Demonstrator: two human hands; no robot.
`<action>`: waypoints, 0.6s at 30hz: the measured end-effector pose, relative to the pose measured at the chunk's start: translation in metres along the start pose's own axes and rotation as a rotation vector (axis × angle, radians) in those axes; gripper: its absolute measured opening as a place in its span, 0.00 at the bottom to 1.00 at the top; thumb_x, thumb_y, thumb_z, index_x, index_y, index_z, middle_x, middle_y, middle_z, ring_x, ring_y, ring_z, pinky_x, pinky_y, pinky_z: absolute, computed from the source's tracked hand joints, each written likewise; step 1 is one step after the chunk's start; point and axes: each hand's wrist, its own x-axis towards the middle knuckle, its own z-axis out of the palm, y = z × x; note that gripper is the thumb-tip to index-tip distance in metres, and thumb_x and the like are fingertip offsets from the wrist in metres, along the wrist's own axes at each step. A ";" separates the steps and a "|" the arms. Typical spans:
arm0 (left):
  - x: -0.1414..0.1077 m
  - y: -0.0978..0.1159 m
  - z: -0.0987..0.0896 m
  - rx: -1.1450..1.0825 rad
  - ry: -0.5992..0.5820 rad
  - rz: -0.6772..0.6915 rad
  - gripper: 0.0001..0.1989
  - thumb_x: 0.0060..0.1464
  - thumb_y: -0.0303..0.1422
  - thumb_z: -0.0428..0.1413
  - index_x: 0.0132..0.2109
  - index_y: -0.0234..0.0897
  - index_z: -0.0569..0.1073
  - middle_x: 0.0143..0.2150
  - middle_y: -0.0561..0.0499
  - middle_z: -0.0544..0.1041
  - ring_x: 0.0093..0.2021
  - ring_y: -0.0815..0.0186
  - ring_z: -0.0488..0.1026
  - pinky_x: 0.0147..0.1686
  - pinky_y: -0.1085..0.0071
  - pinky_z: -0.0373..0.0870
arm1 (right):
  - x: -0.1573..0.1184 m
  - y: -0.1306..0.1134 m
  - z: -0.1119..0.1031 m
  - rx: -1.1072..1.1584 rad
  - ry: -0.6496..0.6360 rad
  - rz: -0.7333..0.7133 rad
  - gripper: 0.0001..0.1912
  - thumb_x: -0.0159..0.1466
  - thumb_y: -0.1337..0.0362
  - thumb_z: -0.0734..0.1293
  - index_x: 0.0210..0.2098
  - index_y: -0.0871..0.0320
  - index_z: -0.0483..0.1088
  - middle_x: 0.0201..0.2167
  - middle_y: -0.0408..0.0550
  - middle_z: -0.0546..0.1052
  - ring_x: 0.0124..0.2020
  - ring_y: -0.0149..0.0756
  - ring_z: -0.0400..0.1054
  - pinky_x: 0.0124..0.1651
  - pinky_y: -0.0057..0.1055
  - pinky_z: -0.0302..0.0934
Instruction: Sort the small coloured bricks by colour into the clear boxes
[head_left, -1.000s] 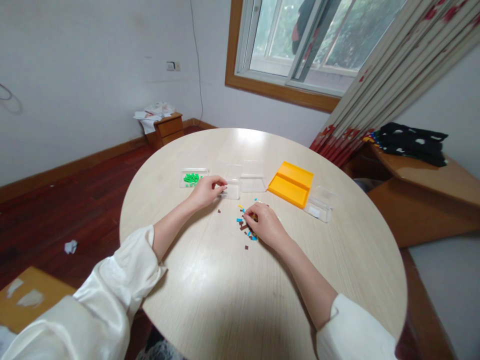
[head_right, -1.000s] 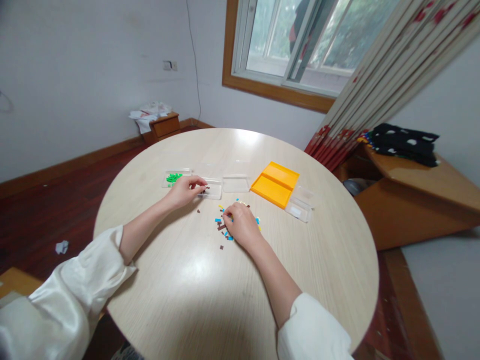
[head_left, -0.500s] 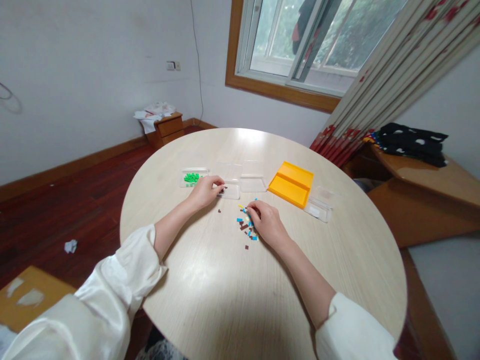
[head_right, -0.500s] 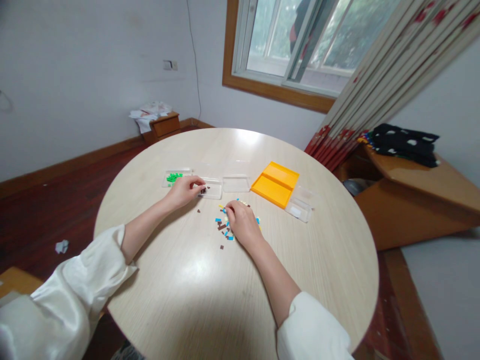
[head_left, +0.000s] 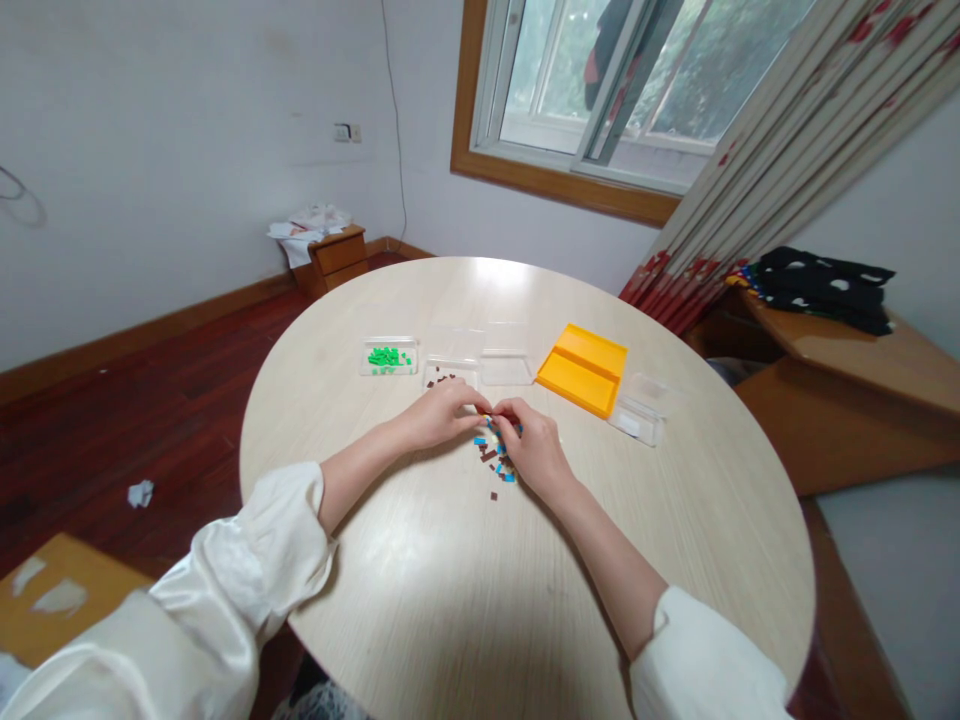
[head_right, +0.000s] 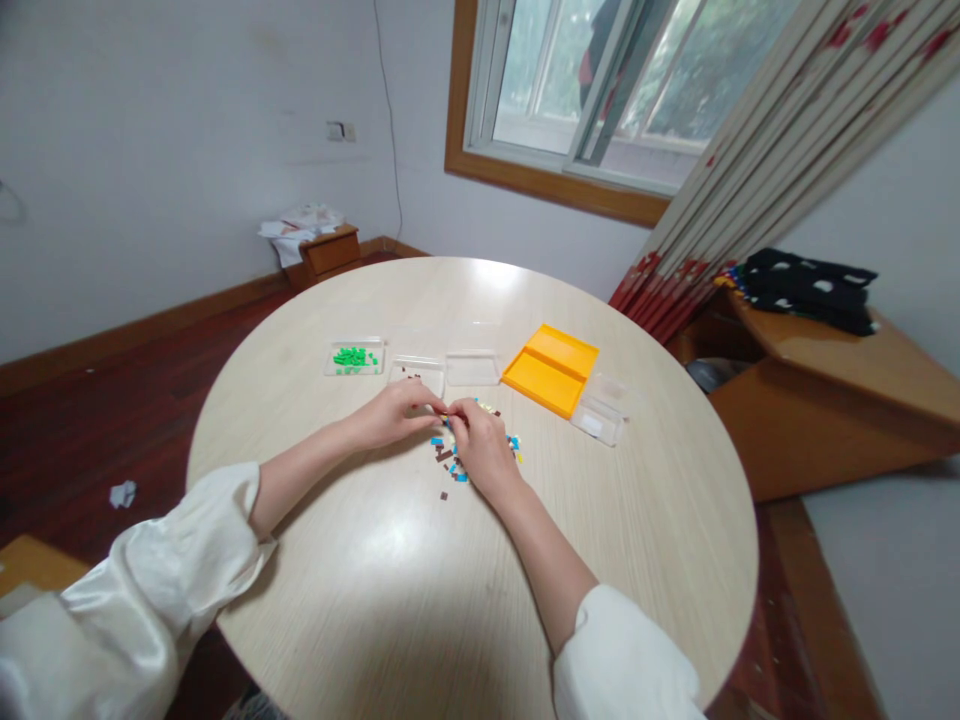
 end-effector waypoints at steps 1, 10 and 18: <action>0.000 0.001 0.000 -0.002 0.003 -0.005 0.06 0.52 0.28 0.56 0.37 0.37 0.76 0.35 0.50 0.78 0.39 0.65 0.71 0.43 0.67 0.63 | 0.000 -0.001 0.000 0.012 0.005 -0.008 0.06 0.61 0.68 0.59 0.33 0.57 0.68 0.29 0.46 0.76 0.30 0.34 0.70 0.36 0.29 0.61; 0.003 -0.012 -0.006 0.096 0.233 -0.173 0.06 0.51 0.27 0.53 0.33 0.34 0.76 0.32 0.49 0.77 0.36 0.65 0.70 0.40 0.68 0.64 | 0.000 0.009 0.005 -0.144 -0.055 -0.131 0.07 0.61 0.70 0.60 0.35 0.58 0.70 0.35 0.50 0.75 0.40 0.39 0.68 0.44 0.36 0.59; 0.005 -0.037 -0.014 0.239 0.300 -0.343 0.07 0.51 0.28 0.53 0.35 0.34 0.77 0.35 0.47 0.78 0.39 0.61 0.71 0.44 0.64 0.63 | -0.002 0.014 0.005 -0.318 -0.089 -0.107 0.07 0.61 0.69 0.62 0.33 0.58 0.72 0.35 0.50 0.74 0.42 0.41 0.66 0.44 0.38 0.54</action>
